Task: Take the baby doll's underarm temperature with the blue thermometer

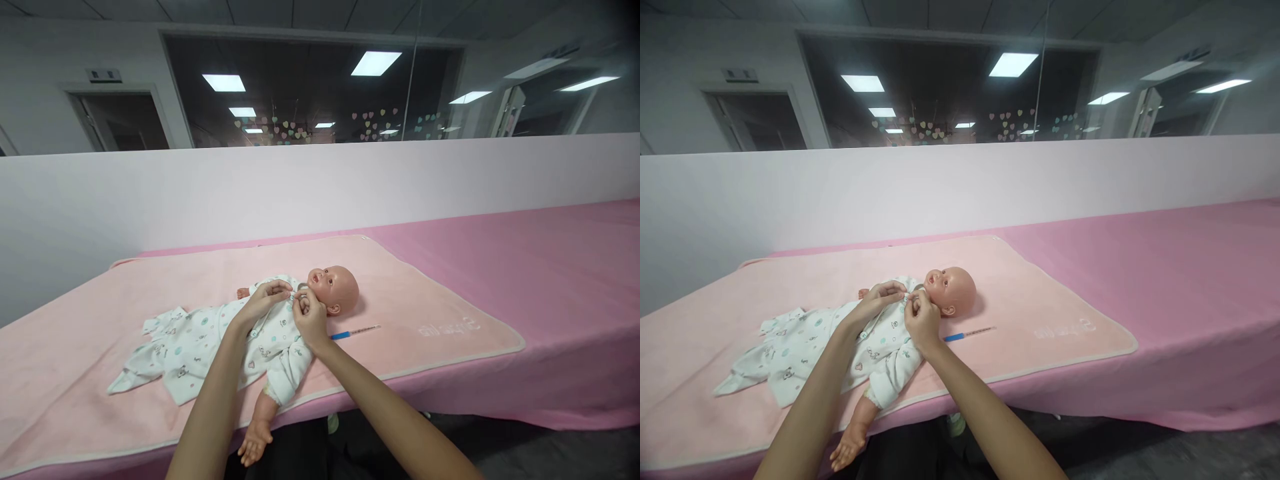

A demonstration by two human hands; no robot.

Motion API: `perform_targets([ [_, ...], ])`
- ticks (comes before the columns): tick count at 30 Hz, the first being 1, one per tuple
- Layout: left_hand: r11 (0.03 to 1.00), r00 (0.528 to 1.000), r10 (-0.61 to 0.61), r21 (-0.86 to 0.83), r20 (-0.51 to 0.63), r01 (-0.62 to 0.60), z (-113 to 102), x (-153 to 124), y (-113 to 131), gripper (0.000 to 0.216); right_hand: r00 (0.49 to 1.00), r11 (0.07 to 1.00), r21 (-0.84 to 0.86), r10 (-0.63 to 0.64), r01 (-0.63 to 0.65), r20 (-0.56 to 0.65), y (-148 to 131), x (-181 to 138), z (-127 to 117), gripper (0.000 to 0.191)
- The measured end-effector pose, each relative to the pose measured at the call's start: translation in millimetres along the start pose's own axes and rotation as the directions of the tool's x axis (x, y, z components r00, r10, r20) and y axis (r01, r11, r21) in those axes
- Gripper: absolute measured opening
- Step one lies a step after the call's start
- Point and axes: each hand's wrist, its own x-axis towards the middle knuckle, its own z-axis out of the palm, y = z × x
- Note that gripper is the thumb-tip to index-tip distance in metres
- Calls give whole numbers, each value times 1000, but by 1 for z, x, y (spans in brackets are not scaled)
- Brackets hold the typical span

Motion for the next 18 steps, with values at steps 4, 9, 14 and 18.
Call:
perform_targets([
  [4, 1000, 1000, -11, -3, -14, 11, 0, -1, 2, 27, 1000, 1000, 2, -3, 3, 15, 0, 0, 1, 11],
  [9, 1000, 1000, -12, -5, -8, 12, 1, -2, 4, 26, 1000, 998, 55, 17, -18, 22, -1, 0, 0, 10],
  [14, 1000, 1000, -19, -16, 23, 19, -1, -1, 1, 23, 999, 998, 55, 38, -40, 29, -2, 1, -1, 13],
  [18, 1000, 1000, -17, -13, 3, 17, -1, 1, -2, 24, 999, 1000, 8, 29, -29, 29, -2, 2, -1, 13],
])
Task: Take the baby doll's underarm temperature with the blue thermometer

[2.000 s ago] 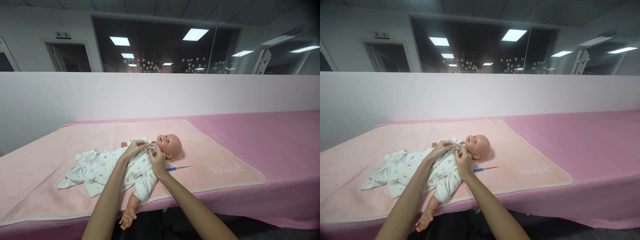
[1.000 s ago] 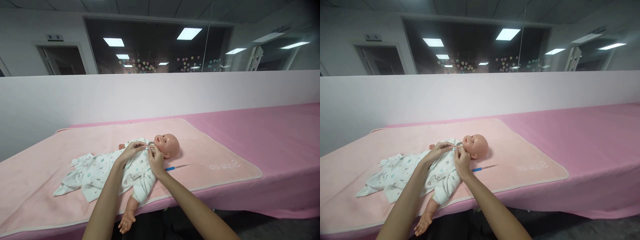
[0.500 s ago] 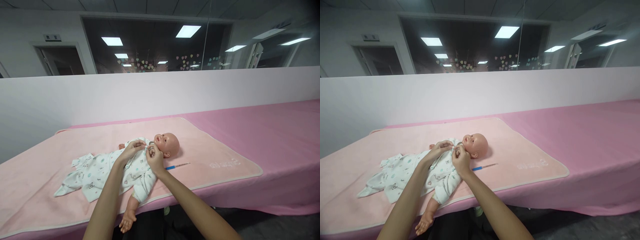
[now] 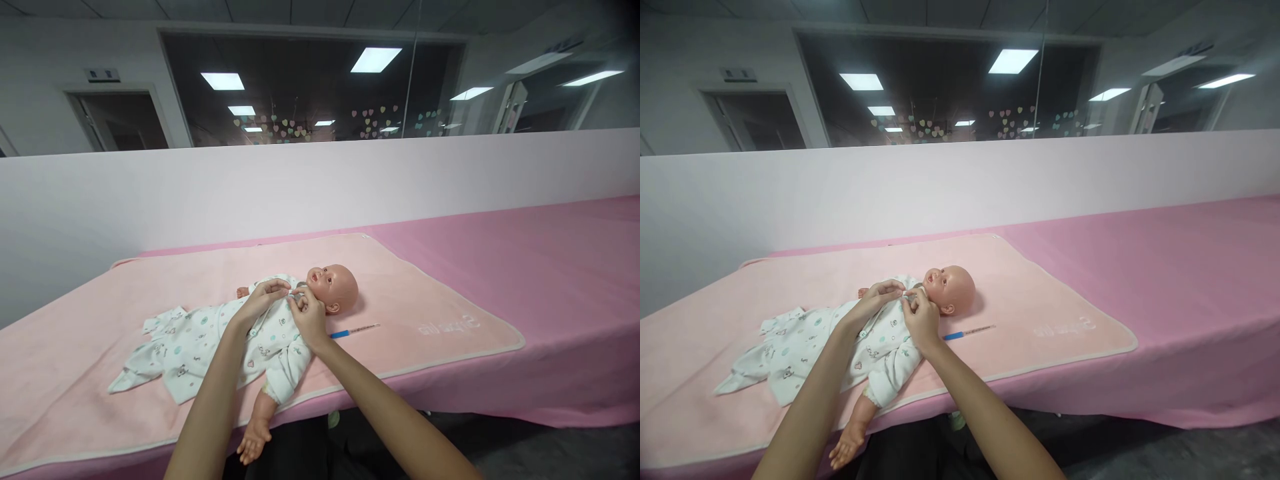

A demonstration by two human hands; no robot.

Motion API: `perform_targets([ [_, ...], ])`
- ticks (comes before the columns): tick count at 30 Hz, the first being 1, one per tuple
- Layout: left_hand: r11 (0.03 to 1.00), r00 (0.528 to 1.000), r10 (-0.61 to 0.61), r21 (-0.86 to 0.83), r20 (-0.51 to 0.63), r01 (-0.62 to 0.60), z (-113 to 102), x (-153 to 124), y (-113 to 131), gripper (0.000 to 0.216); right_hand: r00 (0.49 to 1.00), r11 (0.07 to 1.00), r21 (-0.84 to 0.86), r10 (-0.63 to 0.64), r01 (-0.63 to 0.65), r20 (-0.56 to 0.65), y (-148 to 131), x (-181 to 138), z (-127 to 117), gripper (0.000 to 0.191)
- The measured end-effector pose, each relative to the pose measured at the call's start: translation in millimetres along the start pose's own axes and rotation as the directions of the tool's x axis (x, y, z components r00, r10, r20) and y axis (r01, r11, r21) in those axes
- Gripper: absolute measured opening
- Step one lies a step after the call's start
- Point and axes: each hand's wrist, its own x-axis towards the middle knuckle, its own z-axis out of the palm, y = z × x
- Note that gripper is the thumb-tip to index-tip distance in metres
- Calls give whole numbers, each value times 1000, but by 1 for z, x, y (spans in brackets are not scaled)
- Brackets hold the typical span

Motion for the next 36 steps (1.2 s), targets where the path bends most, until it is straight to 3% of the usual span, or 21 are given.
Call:
perform_targets([
  [5, 999, 1000, -2, 44, 17, 1, -5, -6, 3, 36, 1000, 1000, -4, 5, -5, -27, 2, 0, 0, 20],
  [10, 998, 998, -20, 57, 59, 17, -21, -31, 1, 46, 999, 999, -51, -17, 15, -28, 7, -1, 0, 20],
  [13, 995, 988, 68, 76, -139, -57, -24, -45, -9, 39, 992, 971, -202, -128, 124, -6, 5, -5, -1, 21],
  [16, 983, 928, 129, 168, -349, -73, -23, -53, -18, 31, 937, 866, -358, -321, 349, 137, -4, -7, 2, 23],
  [18, 982, 917, 121, 178, -380, -56, -21, -55, -20, 30, 879, 798, -374, -397, 472, 263, -12, -7, 6, 23],
  [21, 990, 922, 101, 133, -374, -54, -21, -55, -19, 26, 825, 774, -317, -438, 548, 358, -22, -4, 11, 20],
  [30, 979, 919, 89, 205, -385, -8, -21, -65, -17, 28, 856, 840, -234, -411, 490, 315, -19, -8, 15, 16],
  [36, 970, 945, 119, 239, -305, -45, -13, -71, -13, 27, 868, 855, -218, -407, 471, 284, -22, -11, 12, 14],
])
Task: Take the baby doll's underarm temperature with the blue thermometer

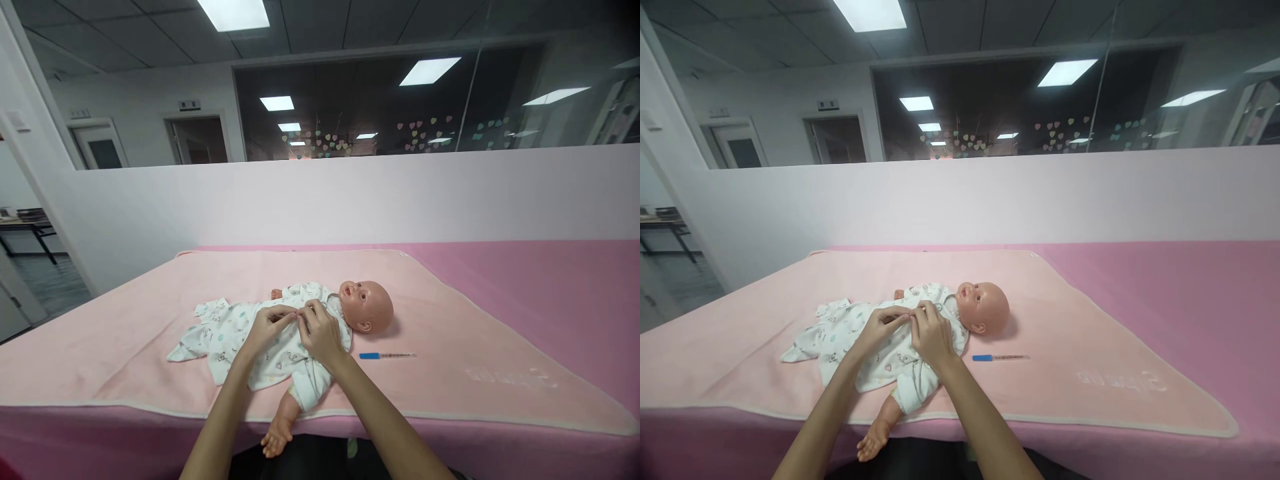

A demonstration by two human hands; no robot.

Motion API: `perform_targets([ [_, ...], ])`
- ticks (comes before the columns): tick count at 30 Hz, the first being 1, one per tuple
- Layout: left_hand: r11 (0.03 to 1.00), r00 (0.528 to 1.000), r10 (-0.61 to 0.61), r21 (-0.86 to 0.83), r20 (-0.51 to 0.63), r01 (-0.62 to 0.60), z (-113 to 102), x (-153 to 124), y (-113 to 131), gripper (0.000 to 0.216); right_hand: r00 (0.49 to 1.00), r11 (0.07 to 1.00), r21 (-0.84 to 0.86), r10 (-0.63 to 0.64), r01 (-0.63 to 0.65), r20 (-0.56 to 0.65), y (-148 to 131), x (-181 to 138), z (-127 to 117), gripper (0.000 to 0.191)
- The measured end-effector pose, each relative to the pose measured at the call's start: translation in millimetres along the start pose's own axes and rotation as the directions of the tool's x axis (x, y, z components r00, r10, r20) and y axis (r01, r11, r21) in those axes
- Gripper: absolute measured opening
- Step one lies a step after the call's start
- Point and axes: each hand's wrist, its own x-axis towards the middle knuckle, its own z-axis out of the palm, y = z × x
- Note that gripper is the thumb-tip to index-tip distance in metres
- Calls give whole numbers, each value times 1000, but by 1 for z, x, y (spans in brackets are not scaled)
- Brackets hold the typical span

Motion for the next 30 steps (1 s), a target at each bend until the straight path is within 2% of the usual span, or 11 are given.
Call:
perform_targets([
  [6, 997, 1000, 22, 78, 12, -23, 2, -2, 3, 25, 1000, 998, 59, 5, -3, -28, 2, 1, 2, 17],
  [10, 982, 999, 41, 184, -30, -35, 7, -1, 3, 23, 998, 997, 71, 39, -36, -52, 3, 1, 4, 17],
  [15, 892, 995, 86, 448, -54, -52, 12, 2, 2, 20, 993, 991, 102, 89, -81, -71, 5, 1, 5, 18],
  [19, 845, 983, 181, 517, -35, -137, 14, 0, 2, 17, 992, 990, 97, 112, -106, -63, 7, 0, 6, 17],
  [23, 854, 976, 217, 489, -21, -179, 16, -3, 5, 16, 992, 991, 91, 107, -100, -65, 7, 0, 7, 18],
  [30, 968, 988, 148, 209, -43, -136, 9, -1, -2, 14, 991, 988, 109, 114, -106, -69, 6, 0, 6, 15],
])
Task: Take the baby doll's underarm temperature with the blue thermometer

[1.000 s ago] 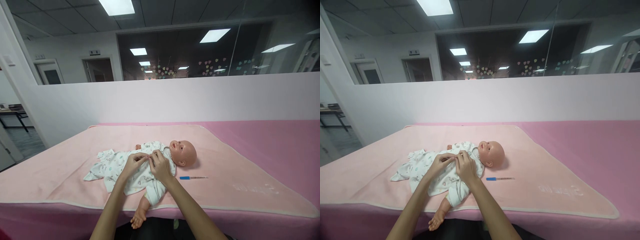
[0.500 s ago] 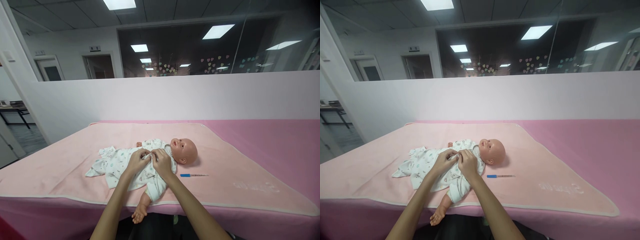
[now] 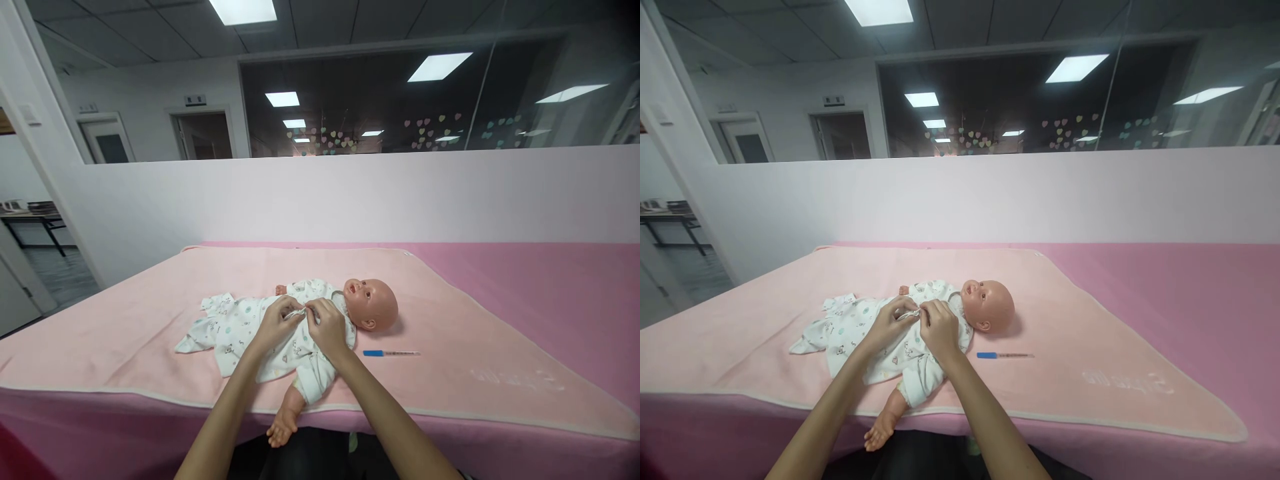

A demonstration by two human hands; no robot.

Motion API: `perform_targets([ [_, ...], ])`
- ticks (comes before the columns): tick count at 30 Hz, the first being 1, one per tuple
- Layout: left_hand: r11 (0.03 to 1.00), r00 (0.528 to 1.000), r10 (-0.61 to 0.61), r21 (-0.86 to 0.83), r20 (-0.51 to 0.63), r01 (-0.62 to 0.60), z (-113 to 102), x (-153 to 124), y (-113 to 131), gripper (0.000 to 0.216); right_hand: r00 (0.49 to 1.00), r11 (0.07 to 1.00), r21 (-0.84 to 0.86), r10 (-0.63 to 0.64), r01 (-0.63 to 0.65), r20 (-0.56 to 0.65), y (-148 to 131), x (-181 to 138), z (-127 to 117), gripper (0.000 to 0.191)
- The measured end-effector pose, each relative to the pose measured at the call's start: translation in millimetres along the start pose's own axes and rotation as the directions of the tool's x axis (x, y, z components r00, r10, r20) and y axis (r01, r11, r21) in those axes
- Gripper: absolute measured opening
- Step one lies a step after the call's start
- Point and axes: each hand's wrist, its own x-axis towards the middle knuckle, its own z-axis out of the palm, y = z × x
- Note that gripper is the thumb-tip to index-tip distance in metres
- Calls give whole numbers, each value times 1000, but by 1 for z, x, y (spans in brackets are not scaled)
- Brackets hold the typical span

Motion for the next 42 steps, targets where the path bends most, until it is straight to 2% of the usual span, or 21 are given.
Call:
perform_targets([
  [3, 999, 1000, -5, -45, 12, 5, -3, 2, -5, 13, 1000, 1000, -4, -2, 2, 3, 0, 0, 0, 15],
  [8, 989, 996, -74, -127, 49, 80, -6, 4, -5, 11, 1000, 1000, -21, -10, 11, 7, -1, 0, 0, 15],
  [11, 977, 995, -95, -190, 34, 99, -5, 2, -3, 8, 1000, 1000, -23, -4, 4, -2, 0, 0, -1, 15],
  [14, 973, 997, -71, -222, -7, 67, -4, -1, 1, 9, 1000, 1000, -21, 15, -16, -12, 0, 0, -1, 16],
  [16, 987, 999, -48, -158, -25, 43, -2, -2, 4, 12, 1000, 1000, -23, 14, -14, -9, 1, 0, 0, 16],
  [19, 997, 998, 20, 75, -58, -16, 3, -3, 6, 15, 1000, 1000, -27, 13, -13, -17, 1, 0, 0, 16],
  [23, 939, 985, 136, 332, -109, -93, 11, -7, 6, 15, 999, 999, -33, 34, -35, -35, 0, 0, 0, 17],
  [31, 818, 940, 322, 533, -115, -216, 17, -16, 2, 21, 999, 999, -47, 24, -26, -37, 0, 0, 0, 17],
  [34, 812, 942, 302, 556, -144, -176, 18, -17, 2, 19, 999, 998, -58, 18, -21, -40, 0, 0, 0, 16],
  [42, 878, 972, 127, 478, -197, -17, 17, -14, 5, 18, 999, 1000, -18, 25, -26, -29, 0, 0, 0, 17],
])
